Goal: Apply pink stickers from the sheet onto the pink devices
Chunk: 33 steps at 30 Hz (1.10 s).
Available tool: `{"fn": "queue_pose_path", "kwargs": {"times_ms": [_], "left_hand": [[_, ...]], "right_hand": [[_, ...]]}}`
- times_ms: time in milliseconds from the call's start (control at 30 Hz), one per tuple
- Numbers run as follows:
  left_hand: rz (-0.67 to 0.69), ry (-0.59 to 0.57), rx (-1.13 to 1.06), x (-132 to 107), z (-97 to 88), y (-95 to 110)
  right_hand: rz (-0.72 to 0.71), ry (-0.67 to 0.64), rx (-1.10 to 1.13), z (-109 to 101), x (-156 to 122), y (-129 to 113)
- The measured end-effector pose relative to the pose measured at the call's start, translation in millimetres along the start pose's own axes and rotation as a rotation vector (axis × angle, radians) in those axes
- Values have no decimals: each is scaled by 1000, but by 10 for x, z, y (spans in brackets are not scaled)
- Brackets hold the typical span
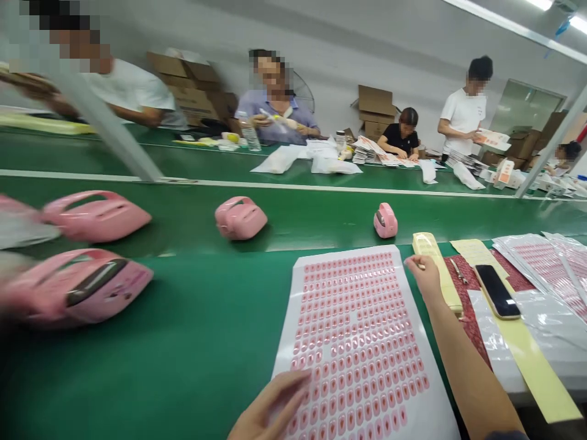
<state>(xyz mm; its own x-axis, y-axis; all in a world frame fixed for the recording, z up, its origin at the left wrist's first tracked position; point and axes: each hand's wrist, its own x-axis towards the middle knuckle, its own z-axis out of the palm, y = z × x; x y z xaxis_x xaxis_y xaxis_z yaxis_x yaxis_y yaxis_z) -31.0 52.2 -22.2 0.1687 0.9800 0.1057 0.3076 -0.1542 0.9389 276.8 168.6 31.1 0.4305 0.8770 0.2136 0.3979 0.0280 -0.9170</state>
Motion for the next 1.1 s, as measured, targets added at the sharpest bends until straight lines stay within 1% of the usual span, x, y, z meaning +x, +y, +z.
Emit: {"fn": "queue_pose_path", "kwargs": {"times_ms": [33,67,100,133,200,233,267,367,433,500,567,633,700,767,800,867,900,967,1033,1100], "left_hand": [[-78,26,-104,71,-66,42],[-138,76,-193,175,-151,82],[-169,156,-255,312,-255,116],[-183,230,-300,479,-377,142],[-198,407,-343,882,-660,160],[-200,516,-355,1104,-810,151],[-194,591,-345,1330,-958,132],[-192,743,-295,1970,-1351,36],[-214,798,-277,2325,-1542,-35],[-240,827,-278,2610,-1671,-100],[-258,832,-282,2824,-1738,-157],[-264,820,-274,2967,-1748,-208],[-254,800,-252,3043,-1708,-239],[-224,776,-219,3049,-1626,-233],[-203,764,-199,3024,-1574,-211],[-150,738,-158,2909,-1449,-126],[-120,722,-140,2815,-1375,-65],[-56,674,-122,2553,-1205,81],[3,619,-117,2204,-997,235],[50,595,-113,1808,-754,369]], "right_hand": [[-15,-59,34,125,-126,-33],[-31,-119,64,250,-256,-53],[-56,-176,90,370,-385,-59],[-98,-221,112,480,-505,-50],[-188,-270,133,657,-698,0],[-216,-296,141,720,-763,38],[-224,-323,146,766,-804,80],[-158,-372,152,819,-808,202],[-107,-399,136,814,-764,262],[-78,-448,122,808,-735,293],[-56,-487,120,816,-741,294],[-32,-463,130,841,-775,269],[-14,-390,140,874,-814,233],[-7,-322,151,898,-835,208],[-3,-309,155,903,-834,206],[9,-328,167,901,-811,222],[18,-344,176,894,-791,234],[40,-350,208,875,-744,243],[78,-309,271,845,-702,187],[126,-276,366,800,-679,28]]}}
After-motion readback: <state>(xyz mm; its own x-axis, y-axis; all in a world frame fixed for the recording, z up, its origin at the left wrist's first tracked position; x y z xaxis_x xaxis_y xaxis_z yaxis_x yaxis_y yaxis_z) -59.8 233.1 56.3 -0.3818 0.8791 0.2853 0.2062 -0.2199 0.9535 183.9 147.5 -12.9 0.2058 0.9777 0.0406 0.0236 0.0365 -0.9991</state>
